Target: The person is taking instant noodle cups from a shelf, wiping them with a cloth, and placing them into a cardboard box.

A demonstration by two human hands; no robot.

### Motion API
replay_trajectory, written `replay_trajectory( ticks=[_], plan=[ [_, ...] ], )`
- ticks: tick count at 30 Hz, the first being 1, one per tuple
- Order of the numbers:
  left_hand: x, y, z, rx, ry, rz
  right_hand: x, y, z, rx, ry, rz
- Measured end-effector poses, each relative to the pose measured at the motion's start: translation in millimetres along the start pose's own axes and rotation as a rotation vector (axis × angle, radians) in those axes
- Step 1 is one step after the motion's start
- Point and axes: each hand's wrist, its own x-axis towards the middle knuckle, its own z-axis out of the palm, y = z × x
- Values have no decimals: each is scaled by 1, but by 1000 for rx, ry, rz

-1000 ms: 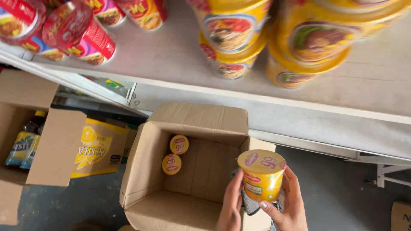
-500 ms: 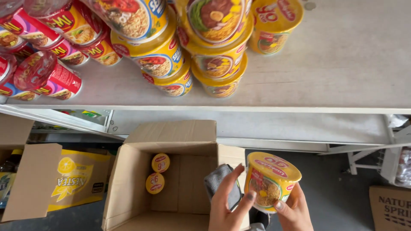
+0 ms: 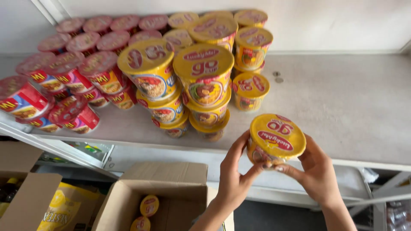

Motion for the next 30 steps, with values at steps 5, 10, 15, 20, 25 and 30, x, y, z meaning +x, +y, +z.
replay_trajectory(
  ticks=[5,10,15,20,25,30],
  plan=[
    [33,-4,2,137,68,157,56,-11,3,128,-54,95],
    [35,-29,2,242,123,158,80,19,5,187,-140,63],
    [34,-54,5,293,165,119,86,40,5,189,-209,44],
    [44,-29,11,285,171,182,89,22,5,225,-134,20],
    [75,-17,27,269,181,304,120,-6,3,155,-111,-95],
    [107,-31,37,194,242,238,154,1,5,89,-24,-155]
  ],
)
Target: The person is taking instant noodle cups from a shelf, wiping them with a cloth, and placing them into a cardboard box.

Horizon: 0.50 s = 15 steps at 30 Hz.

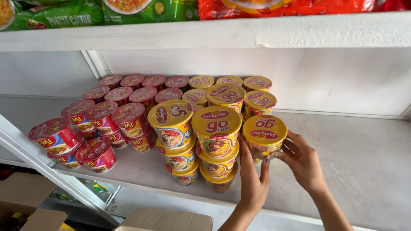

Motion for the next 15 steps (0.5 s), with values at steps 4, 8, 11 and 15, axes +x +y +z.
replay_trajectory(
  ticks=[4,8,11,15],
  plan=[
    [3,-22,7,118,-13,-55,13,25,5,32,76,52],
    [1,-33,8,173,-11,-97,16,41,11,104,99,-1],
    [-1,-39,8,210,-1,-68,19,53,15,117,85,-22],
    [0,-38,8,208,11,-77,20,53,20,-29,44,-43]
  ],
)
